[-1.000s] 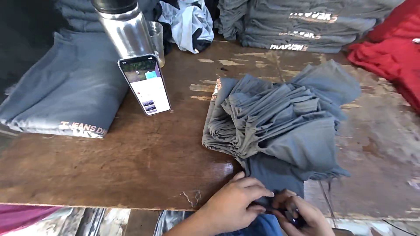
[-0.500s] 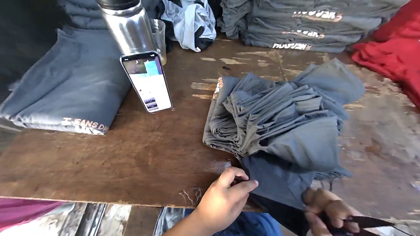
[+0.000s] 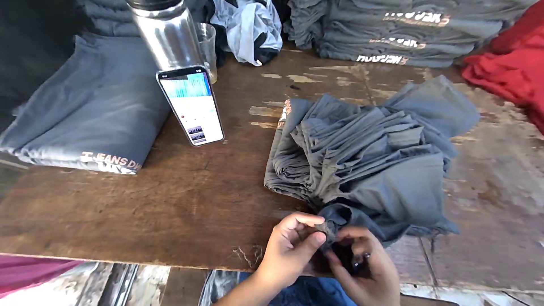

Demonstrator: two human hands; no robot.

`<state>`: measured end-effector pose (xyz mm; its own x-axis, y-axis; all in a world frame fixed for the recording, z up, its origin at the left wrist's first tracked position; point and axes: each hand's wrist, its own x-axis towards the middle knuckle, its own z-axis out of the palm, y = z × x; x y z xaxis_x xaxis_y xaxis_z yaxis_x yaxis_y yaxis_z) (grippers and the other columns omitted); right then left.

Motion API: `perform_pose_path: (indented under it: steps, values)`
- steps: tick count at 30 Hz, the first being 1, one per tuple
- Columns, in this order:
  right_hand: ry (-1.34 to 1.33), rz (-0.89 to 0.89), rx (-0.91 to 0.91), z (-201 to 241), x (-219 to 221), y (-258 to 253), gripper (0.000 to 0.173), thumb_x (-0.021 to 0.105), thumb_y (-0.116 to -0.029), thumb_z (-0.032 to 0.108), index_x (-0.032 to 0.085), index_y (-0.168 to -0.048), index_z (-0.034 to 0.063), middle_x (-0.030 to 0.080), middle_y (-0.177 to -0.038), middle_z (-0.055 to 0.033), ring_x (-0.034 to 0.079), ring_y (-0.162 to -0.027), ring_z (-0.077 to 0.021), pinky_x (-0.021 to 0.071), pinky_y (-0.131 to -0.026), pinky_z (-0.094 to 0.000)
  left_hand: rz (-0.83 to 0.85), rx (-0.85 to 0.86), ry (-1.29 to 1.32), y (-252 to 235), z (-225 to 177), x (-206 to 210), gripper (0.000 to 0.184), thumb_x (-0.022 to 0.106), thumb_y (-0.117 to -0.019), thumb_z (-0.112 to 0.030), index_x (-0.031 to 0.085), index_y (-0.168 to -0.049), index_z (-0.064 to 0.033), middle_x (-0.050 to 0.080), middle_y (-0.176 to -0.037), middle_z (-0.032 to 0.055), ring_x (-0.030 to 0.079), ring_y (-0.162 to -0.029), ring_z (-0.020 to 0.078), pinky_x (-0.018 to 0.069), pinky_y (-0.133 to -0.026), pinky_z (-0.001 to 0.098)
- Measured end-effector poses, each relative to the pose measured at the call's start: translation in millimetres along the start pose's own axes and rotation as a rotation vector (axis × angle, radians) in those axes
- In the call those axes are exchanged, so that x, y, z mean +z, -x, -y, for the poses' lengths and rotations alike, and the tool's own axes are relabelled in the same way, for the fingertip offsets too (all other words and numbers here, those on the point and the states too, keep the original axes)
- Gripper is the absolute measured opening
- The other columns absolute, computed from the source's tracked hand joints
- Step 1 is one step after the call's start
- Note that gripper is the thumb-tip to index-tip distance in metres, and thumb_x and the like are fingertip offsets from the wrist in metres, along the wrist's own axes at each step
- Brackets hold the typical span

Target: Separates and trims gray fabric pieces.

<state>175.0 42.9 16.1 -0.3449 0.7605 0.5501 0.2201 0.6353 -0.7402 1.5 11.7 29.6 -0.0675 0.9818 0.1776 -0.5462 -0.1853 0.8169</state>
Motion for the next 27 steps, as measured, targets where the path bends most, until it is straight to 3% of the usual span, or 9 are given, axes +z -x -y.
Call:
perform_pose_path:
  steps: [3,6,8,14,21,27]
  values:
    - [0.003,-0.079,-0.096,7.6,5.3,-5.9,0.025,0.074,-0.0898,0.012,0.049,-0.092,0.0147,0.062,-0.123,0.0018,0.064,-0.111,-0.0061,0.0565,-0.092,-0.0215,-0.011,0.092,-0.126,4.1,3.5,3.2,0.033,0.073,-0.0849,0.012,0.068,-0.116,0.0026,0.069,-0.119,0.0050,0.070,-0.101,0.0080,0.0602,-0.090,0.0268]
    - [0.060,-0.069,-0.217,10.8,7.7,-12.8,0.026,0.072,-0.0916,0.008,0.047,-0.094,0.0135,0.061,-0.128,-0.0005,0.062,-0.116,-0.0093,0.0546,-0.093,-0.0227,-0.065,0.136,-0.261,4.6,4.4,5.1,0.012,0.072,-0.0882,0.006,0.072,-0.100,0.0041,0.070,-0.112,0.0072,0.068,-0.099,0.0051,0.0591,-0.086,0.0209]
    - [0.095,-0.045,-0.260,12.5,6.8,-15.6,0.025,0.070,-0.0931,0.007,0.046,-0.092,0.0132,0.063,-0.125,-0.0011,0.062,-0.114,-0.0100,0.0532,-0.092,-0.0219,-0.039,0.154,-0.288,5.2,5.1,4.3,0.005,0.068,-0.0919,0.005,0.070,-0.096,0.0047,0.070,-0.107,0.0073,0.068,-0.098,0.0041,0.0580,-0.086,0.0198]
    - [0.184,-0.057,-0.293,14.7,2.3,-17.5,0.023,0.068,-0.0939,0.005,0.047,-0.088,0.0117,0.068,-0.112,-0.0018,0.064,-0.105,-0.0109,0.0527,-0.092,-0.0221,0.083,0.178,-0.223,9.0,5.1,-0.5,0.010,0.064,-0.0972,0.001,0.063,-0.107,0.0022,0.070,-0.111,0.0048,0.067,-0.102,0.0027,0.0568,-0.090,0.0210]
    - [0.141,-0.097,-0.260,12.8,0.0,-16.0,0.025,0.069,-0.0938,0.004,0.047,-0.084,0.0104,0.068,-0.096,-0.0014,0.066,-0.097,-0.0107,0.0557,-0.088,-0.0226,0.128,0.246,-0.312,8.3,9.7,0.2,0.030,0.070,-0.0893,0.008,0.062,-0.118,0.0025,0.071,-0.112,0.0077,0.068,-0.103,0.0078,0.0565,-0.093,0.0255]
    - [-0.018,-0.056,-0.177,14.9,-7.9,-15.8,0.026,0.073,-0.0924,0.005,0.049,-0.084,0.0108,0.070,-0.094,0.0015,0.069,-0.096,-0.0095,0.0581,-0.087,-0.0232,0.075,0.255,-0.424,8.8,9.8,3.2,0.025,0.066,-0.0876,0.012,0.068,-0.112,0.0064,0.071,-0.104,0.0112,0.069,-0.096,0.0090,0.0585,-0.087,0.0228]
